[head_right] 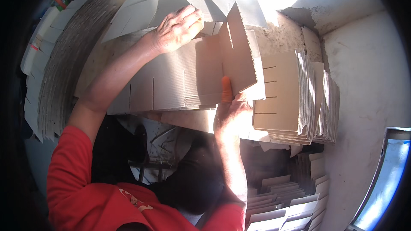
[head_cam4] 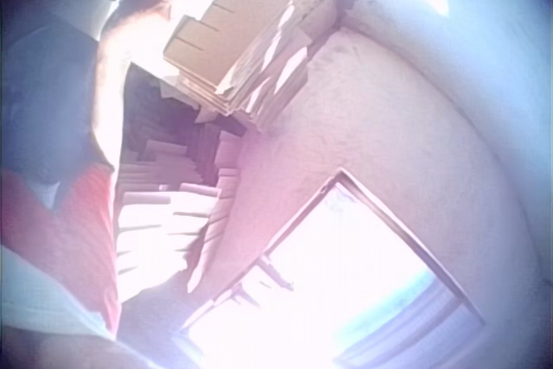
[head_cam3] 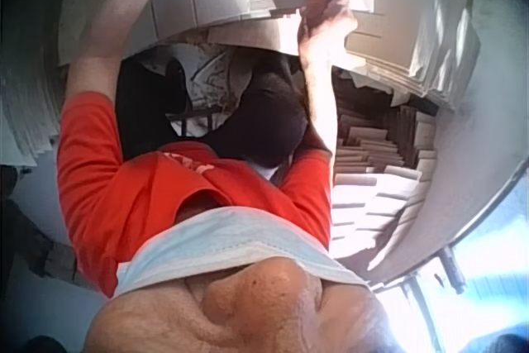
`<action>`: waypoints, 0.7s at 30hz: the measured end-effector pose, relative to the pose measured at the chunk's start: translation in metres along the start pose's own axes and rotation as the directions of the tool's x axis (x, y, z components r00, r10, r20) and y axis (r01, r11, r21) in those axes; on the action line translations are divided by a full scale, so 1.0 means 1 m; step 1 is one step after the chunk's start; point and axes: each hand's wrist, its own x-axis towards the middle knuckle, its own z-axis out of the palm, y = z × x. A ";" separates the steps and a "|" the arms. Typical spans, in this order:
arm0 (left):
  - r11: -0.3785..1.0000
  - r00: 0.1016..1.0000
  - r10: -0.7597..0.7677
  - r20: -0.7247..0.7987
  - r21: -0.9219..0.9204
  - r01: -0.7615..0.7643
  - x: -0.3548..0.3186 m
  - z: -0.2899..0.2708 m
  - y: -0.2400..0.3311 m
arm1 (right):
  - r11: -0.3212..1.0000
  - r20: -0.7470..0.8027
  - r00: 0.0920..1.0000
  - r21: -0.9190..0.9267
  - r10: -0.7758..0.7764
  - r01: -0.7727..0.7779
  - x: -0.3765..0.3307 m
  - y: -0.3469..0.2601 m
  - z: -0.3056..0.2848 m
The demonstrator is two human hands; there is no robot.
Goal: The person assembles flat cardboard pieces into box-like structures by folding along pre-scored lines and interlocking tabs. They handle each piece individually, folding and stacking the finished units on the floor.
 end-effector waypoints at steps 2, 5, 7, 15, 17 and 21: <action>0.999 0.999 0.041 0.020 -0.032 -0.040 0.004 -0.003 0.002 | 0.990 -0.127 0.987 0.085 -0.103 0.114 0.006 0.008 0.008; 0.989 0.991 0.134 -0.025 -0.052 -0.135 0.006 -0.012 0.009 | 0.993 -0.128 0.985 0.014 -0.113 0.115 0.011 -0.001 0.005; 0.981 0.981 0.184 -0.066 -0.055 -0.188 0.006 -0.021 0.017 | 0.998 -0.084 0.994 -0.004 -0.067 0.067 0.012 -0.005 0.005; 0.989 0.989 0.148 -0.014 -0.005 -0.148 0.017 -0.082 0.045 | 0.990 0.027 0.999 -0.136 0.037 -0.033 0.022 -0.044 -0.031; 0.995 0.993 0.096 -0.063 0.012 -0.095 0.015 -0.094 0.043 | 0.997 0.025 0.998 -0.050 -0.049 0.050 0.022 -0.048 -0.035; 0.986 0.985 0.165 -0.052 0.007 -0.165 0.016 -0.121 0.053 | 0.909 0.153 0.970 -0.348 -0.187 0.230 0.025 -0.079 -0.051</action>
